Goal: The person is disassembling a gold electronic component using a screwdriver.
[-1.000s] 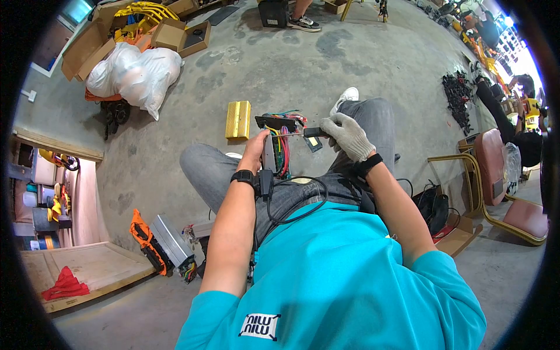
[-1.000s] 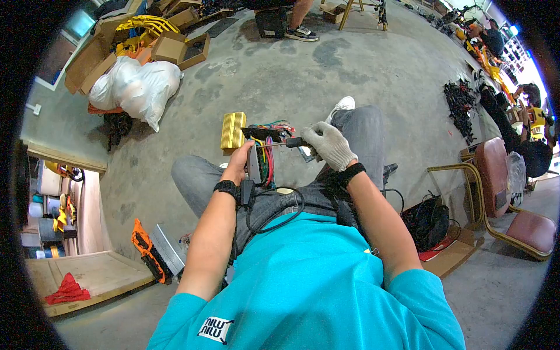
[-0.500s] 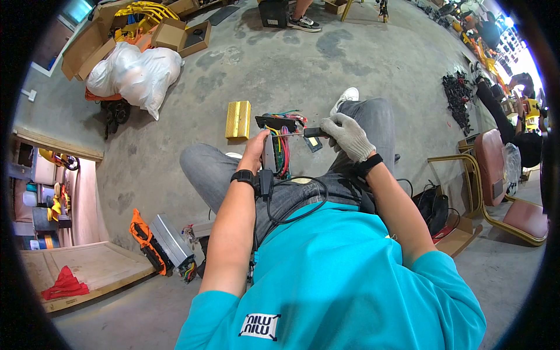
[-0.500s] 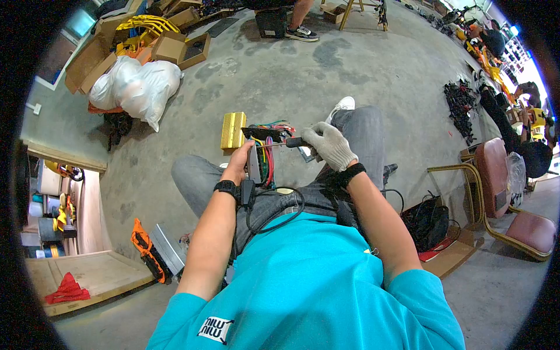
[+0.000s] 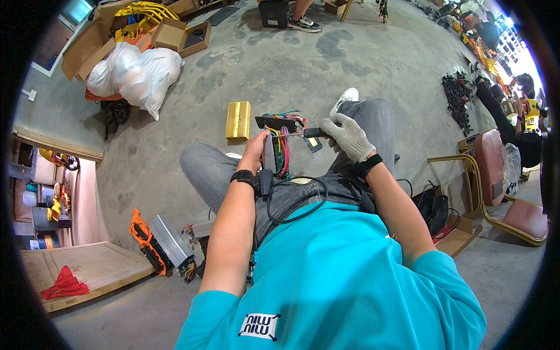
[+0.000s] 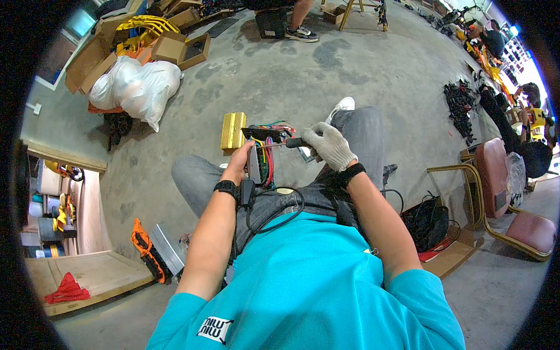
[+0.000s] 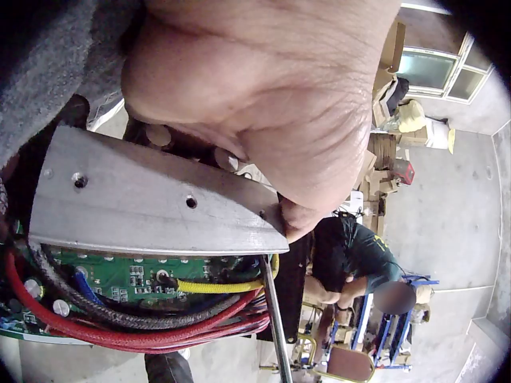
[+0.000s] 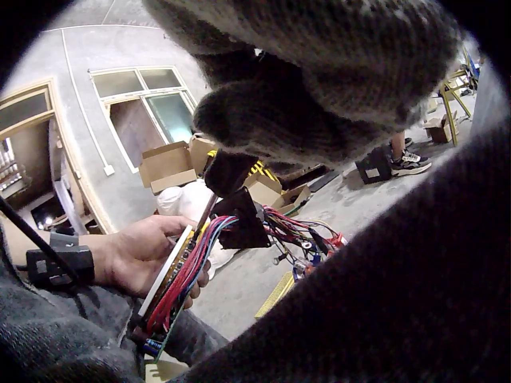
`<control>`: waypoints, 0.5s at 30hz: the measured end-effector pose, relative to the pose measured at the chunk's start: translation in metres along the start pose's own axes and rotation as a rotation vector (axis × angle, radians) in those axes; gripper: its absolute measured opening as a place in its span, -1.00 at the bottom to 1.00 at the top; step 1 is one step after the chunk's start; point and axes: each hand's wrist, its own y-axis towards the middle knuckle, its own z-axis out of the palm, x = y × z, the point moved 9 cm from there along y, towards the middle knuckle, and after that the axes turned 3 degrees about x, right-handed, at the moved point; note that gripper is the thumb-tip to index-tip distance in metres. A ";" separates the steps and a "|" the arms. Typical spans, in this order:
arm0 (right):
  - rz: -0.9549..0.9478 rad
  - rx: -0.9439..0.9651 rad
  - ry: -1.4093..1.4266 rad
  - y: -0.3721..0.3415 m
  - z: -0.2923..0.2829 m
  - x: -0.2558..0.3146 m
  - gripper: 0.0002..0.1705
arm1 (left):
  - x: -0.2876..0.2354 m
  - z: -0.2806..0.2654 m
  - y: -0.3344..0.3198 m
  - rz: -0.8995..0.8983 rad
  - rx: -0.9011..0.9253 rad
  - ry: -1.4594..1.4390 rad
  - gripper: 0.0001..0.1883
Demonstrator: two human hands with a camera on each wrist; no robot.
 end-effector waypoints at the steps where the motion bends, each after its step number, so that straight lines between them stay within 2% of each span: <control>1: 0.000 0.001 -0.003 0.001 0.000 0.000 -0.47 | 0.000 0.000 -0.001 -0.001 -0.007 0.005 -0.53; 15: -0.002 0.008 0.018 0.000 0.001 0.000 -0.49 | -0.003 0.002 -0.005 0.018 -0.009 0.010 -0.53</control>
